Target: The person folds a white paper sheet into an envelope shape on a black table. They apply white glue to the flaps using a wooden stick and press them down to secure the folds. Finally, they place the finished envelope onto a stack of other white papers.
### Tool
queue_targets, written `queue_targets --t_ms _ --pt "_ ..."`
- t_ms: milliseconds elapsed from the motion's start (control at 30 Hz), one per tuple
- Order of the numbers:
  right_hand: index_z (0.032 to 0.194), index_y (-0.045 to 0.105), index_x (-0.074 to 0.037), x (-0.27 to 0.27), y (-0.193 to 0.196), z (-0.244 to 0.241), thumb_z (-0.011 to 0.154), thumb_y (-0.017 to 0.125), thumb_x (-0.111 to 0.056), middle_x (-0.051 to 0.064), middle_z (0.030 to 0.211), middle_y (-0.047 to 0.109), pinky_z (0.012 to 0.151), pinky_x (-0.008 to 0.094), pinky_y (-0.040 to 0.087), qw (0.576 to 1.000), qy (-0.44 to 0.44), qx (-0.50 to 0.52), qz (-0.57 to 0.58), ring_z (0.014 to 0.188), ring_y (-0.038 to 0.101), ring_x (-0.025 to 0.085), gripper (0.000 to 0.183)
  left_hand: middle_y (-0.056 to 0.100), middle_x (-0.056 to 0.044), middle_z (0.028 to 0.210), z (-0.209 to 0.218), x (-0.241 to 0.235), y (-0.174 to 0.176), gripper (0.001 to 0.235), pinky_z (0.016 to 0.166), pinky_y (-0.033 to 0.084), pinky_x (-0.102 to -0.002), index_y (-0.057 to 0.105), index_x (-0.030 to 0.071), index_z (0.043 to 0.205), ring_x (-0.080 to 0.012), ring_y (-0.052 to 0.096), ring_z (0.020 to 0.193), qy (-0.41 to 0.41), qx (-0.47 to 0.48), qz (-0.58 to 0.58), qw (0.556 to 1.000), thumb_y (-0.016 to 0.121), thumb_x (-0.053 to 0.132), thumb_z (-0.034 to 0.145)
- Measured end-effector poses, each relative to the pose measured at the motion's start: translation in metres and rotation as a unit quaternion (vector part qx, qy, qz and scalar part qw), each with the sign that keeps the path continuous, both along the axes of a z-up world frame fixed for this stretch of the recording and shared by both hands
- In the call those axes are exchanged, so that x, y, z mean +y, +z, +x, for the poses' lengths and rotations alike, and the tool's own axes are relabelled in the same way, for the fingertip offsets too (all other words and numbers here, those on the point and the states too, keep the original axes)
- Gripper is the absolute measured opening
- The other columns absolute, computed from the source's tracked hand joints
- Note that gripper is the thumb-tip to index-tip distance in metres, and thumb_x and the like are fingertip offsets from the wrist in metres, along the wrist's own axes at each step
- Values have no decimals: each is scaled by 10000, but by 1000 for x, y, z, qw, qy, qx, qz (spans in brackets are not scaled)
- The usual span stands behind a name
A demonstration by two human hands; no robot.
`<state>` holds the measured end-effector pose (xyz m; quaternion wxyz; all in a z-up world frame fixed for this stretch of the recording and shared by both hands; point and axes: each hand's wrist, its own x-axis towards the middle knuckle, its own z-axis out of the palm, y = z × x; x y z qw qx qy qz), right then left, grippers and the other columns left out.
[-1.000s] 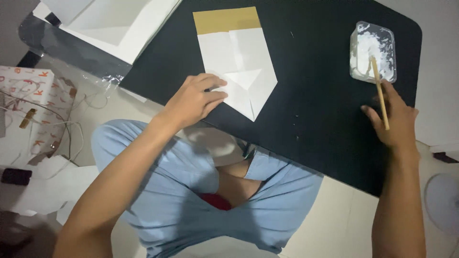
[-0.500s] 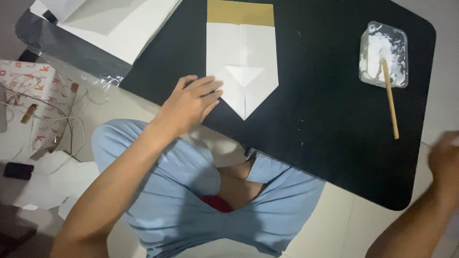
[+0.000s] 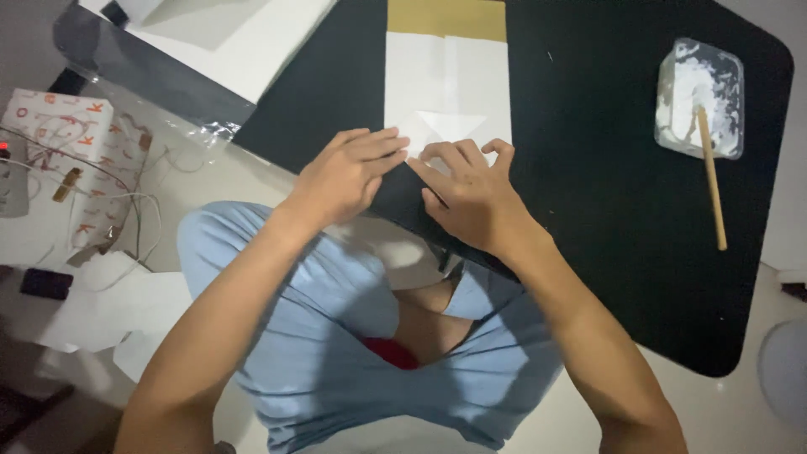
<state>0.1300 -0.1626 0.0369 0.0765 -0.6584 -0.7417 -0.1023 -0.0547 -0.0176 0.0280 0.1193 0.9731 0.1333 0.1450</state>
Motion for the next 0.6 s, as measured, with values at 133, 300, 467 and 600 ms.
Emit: queue_targets --t_ms 133,300,467,600 --pt "1230 696 -223 14 -5 -3 968 623 -306 -44 1218 525 987 509 236 1000 4 -27 -4 1102 487 174 284 713 -72 1326 0 -1 7 323 1181 382 -407 729 106 1262 -169 591 1331 4 3 -17 1000 516 88 1021" --pt "1302 675 -229 8 -16 -2 1015 604 -335 -11 1277 558 999 577 227 998 -11 -37 -39 1174 537 206 315 677 -18 1395 2 3 -8 344 1221 337 -362 712 133 1288 -112 518 1401 9 14 -23 1000 523 89 1004" --pt "1269 692 -250 1 -11 -7 997 636 -327 -10 1297 565 988 570 228 997 -25 -61 -35 1193 541 202 288 682 -36 1383 0 0 -3 325 1223 330 -373 719 123 1276 -127 519 1399 9 12 -18 1000 561 82 995" --pt "1251 722 -196 -16 -6 -2 956 707 -303 25 1284 565 934 556 230 1000 2 -12 -4 1155 522 250 314 695 -45 1368 0 3 -6 327 1219 340 -391 725 106 1266 -141 537 1385 3 -11 -21 1000 535 68 1003"
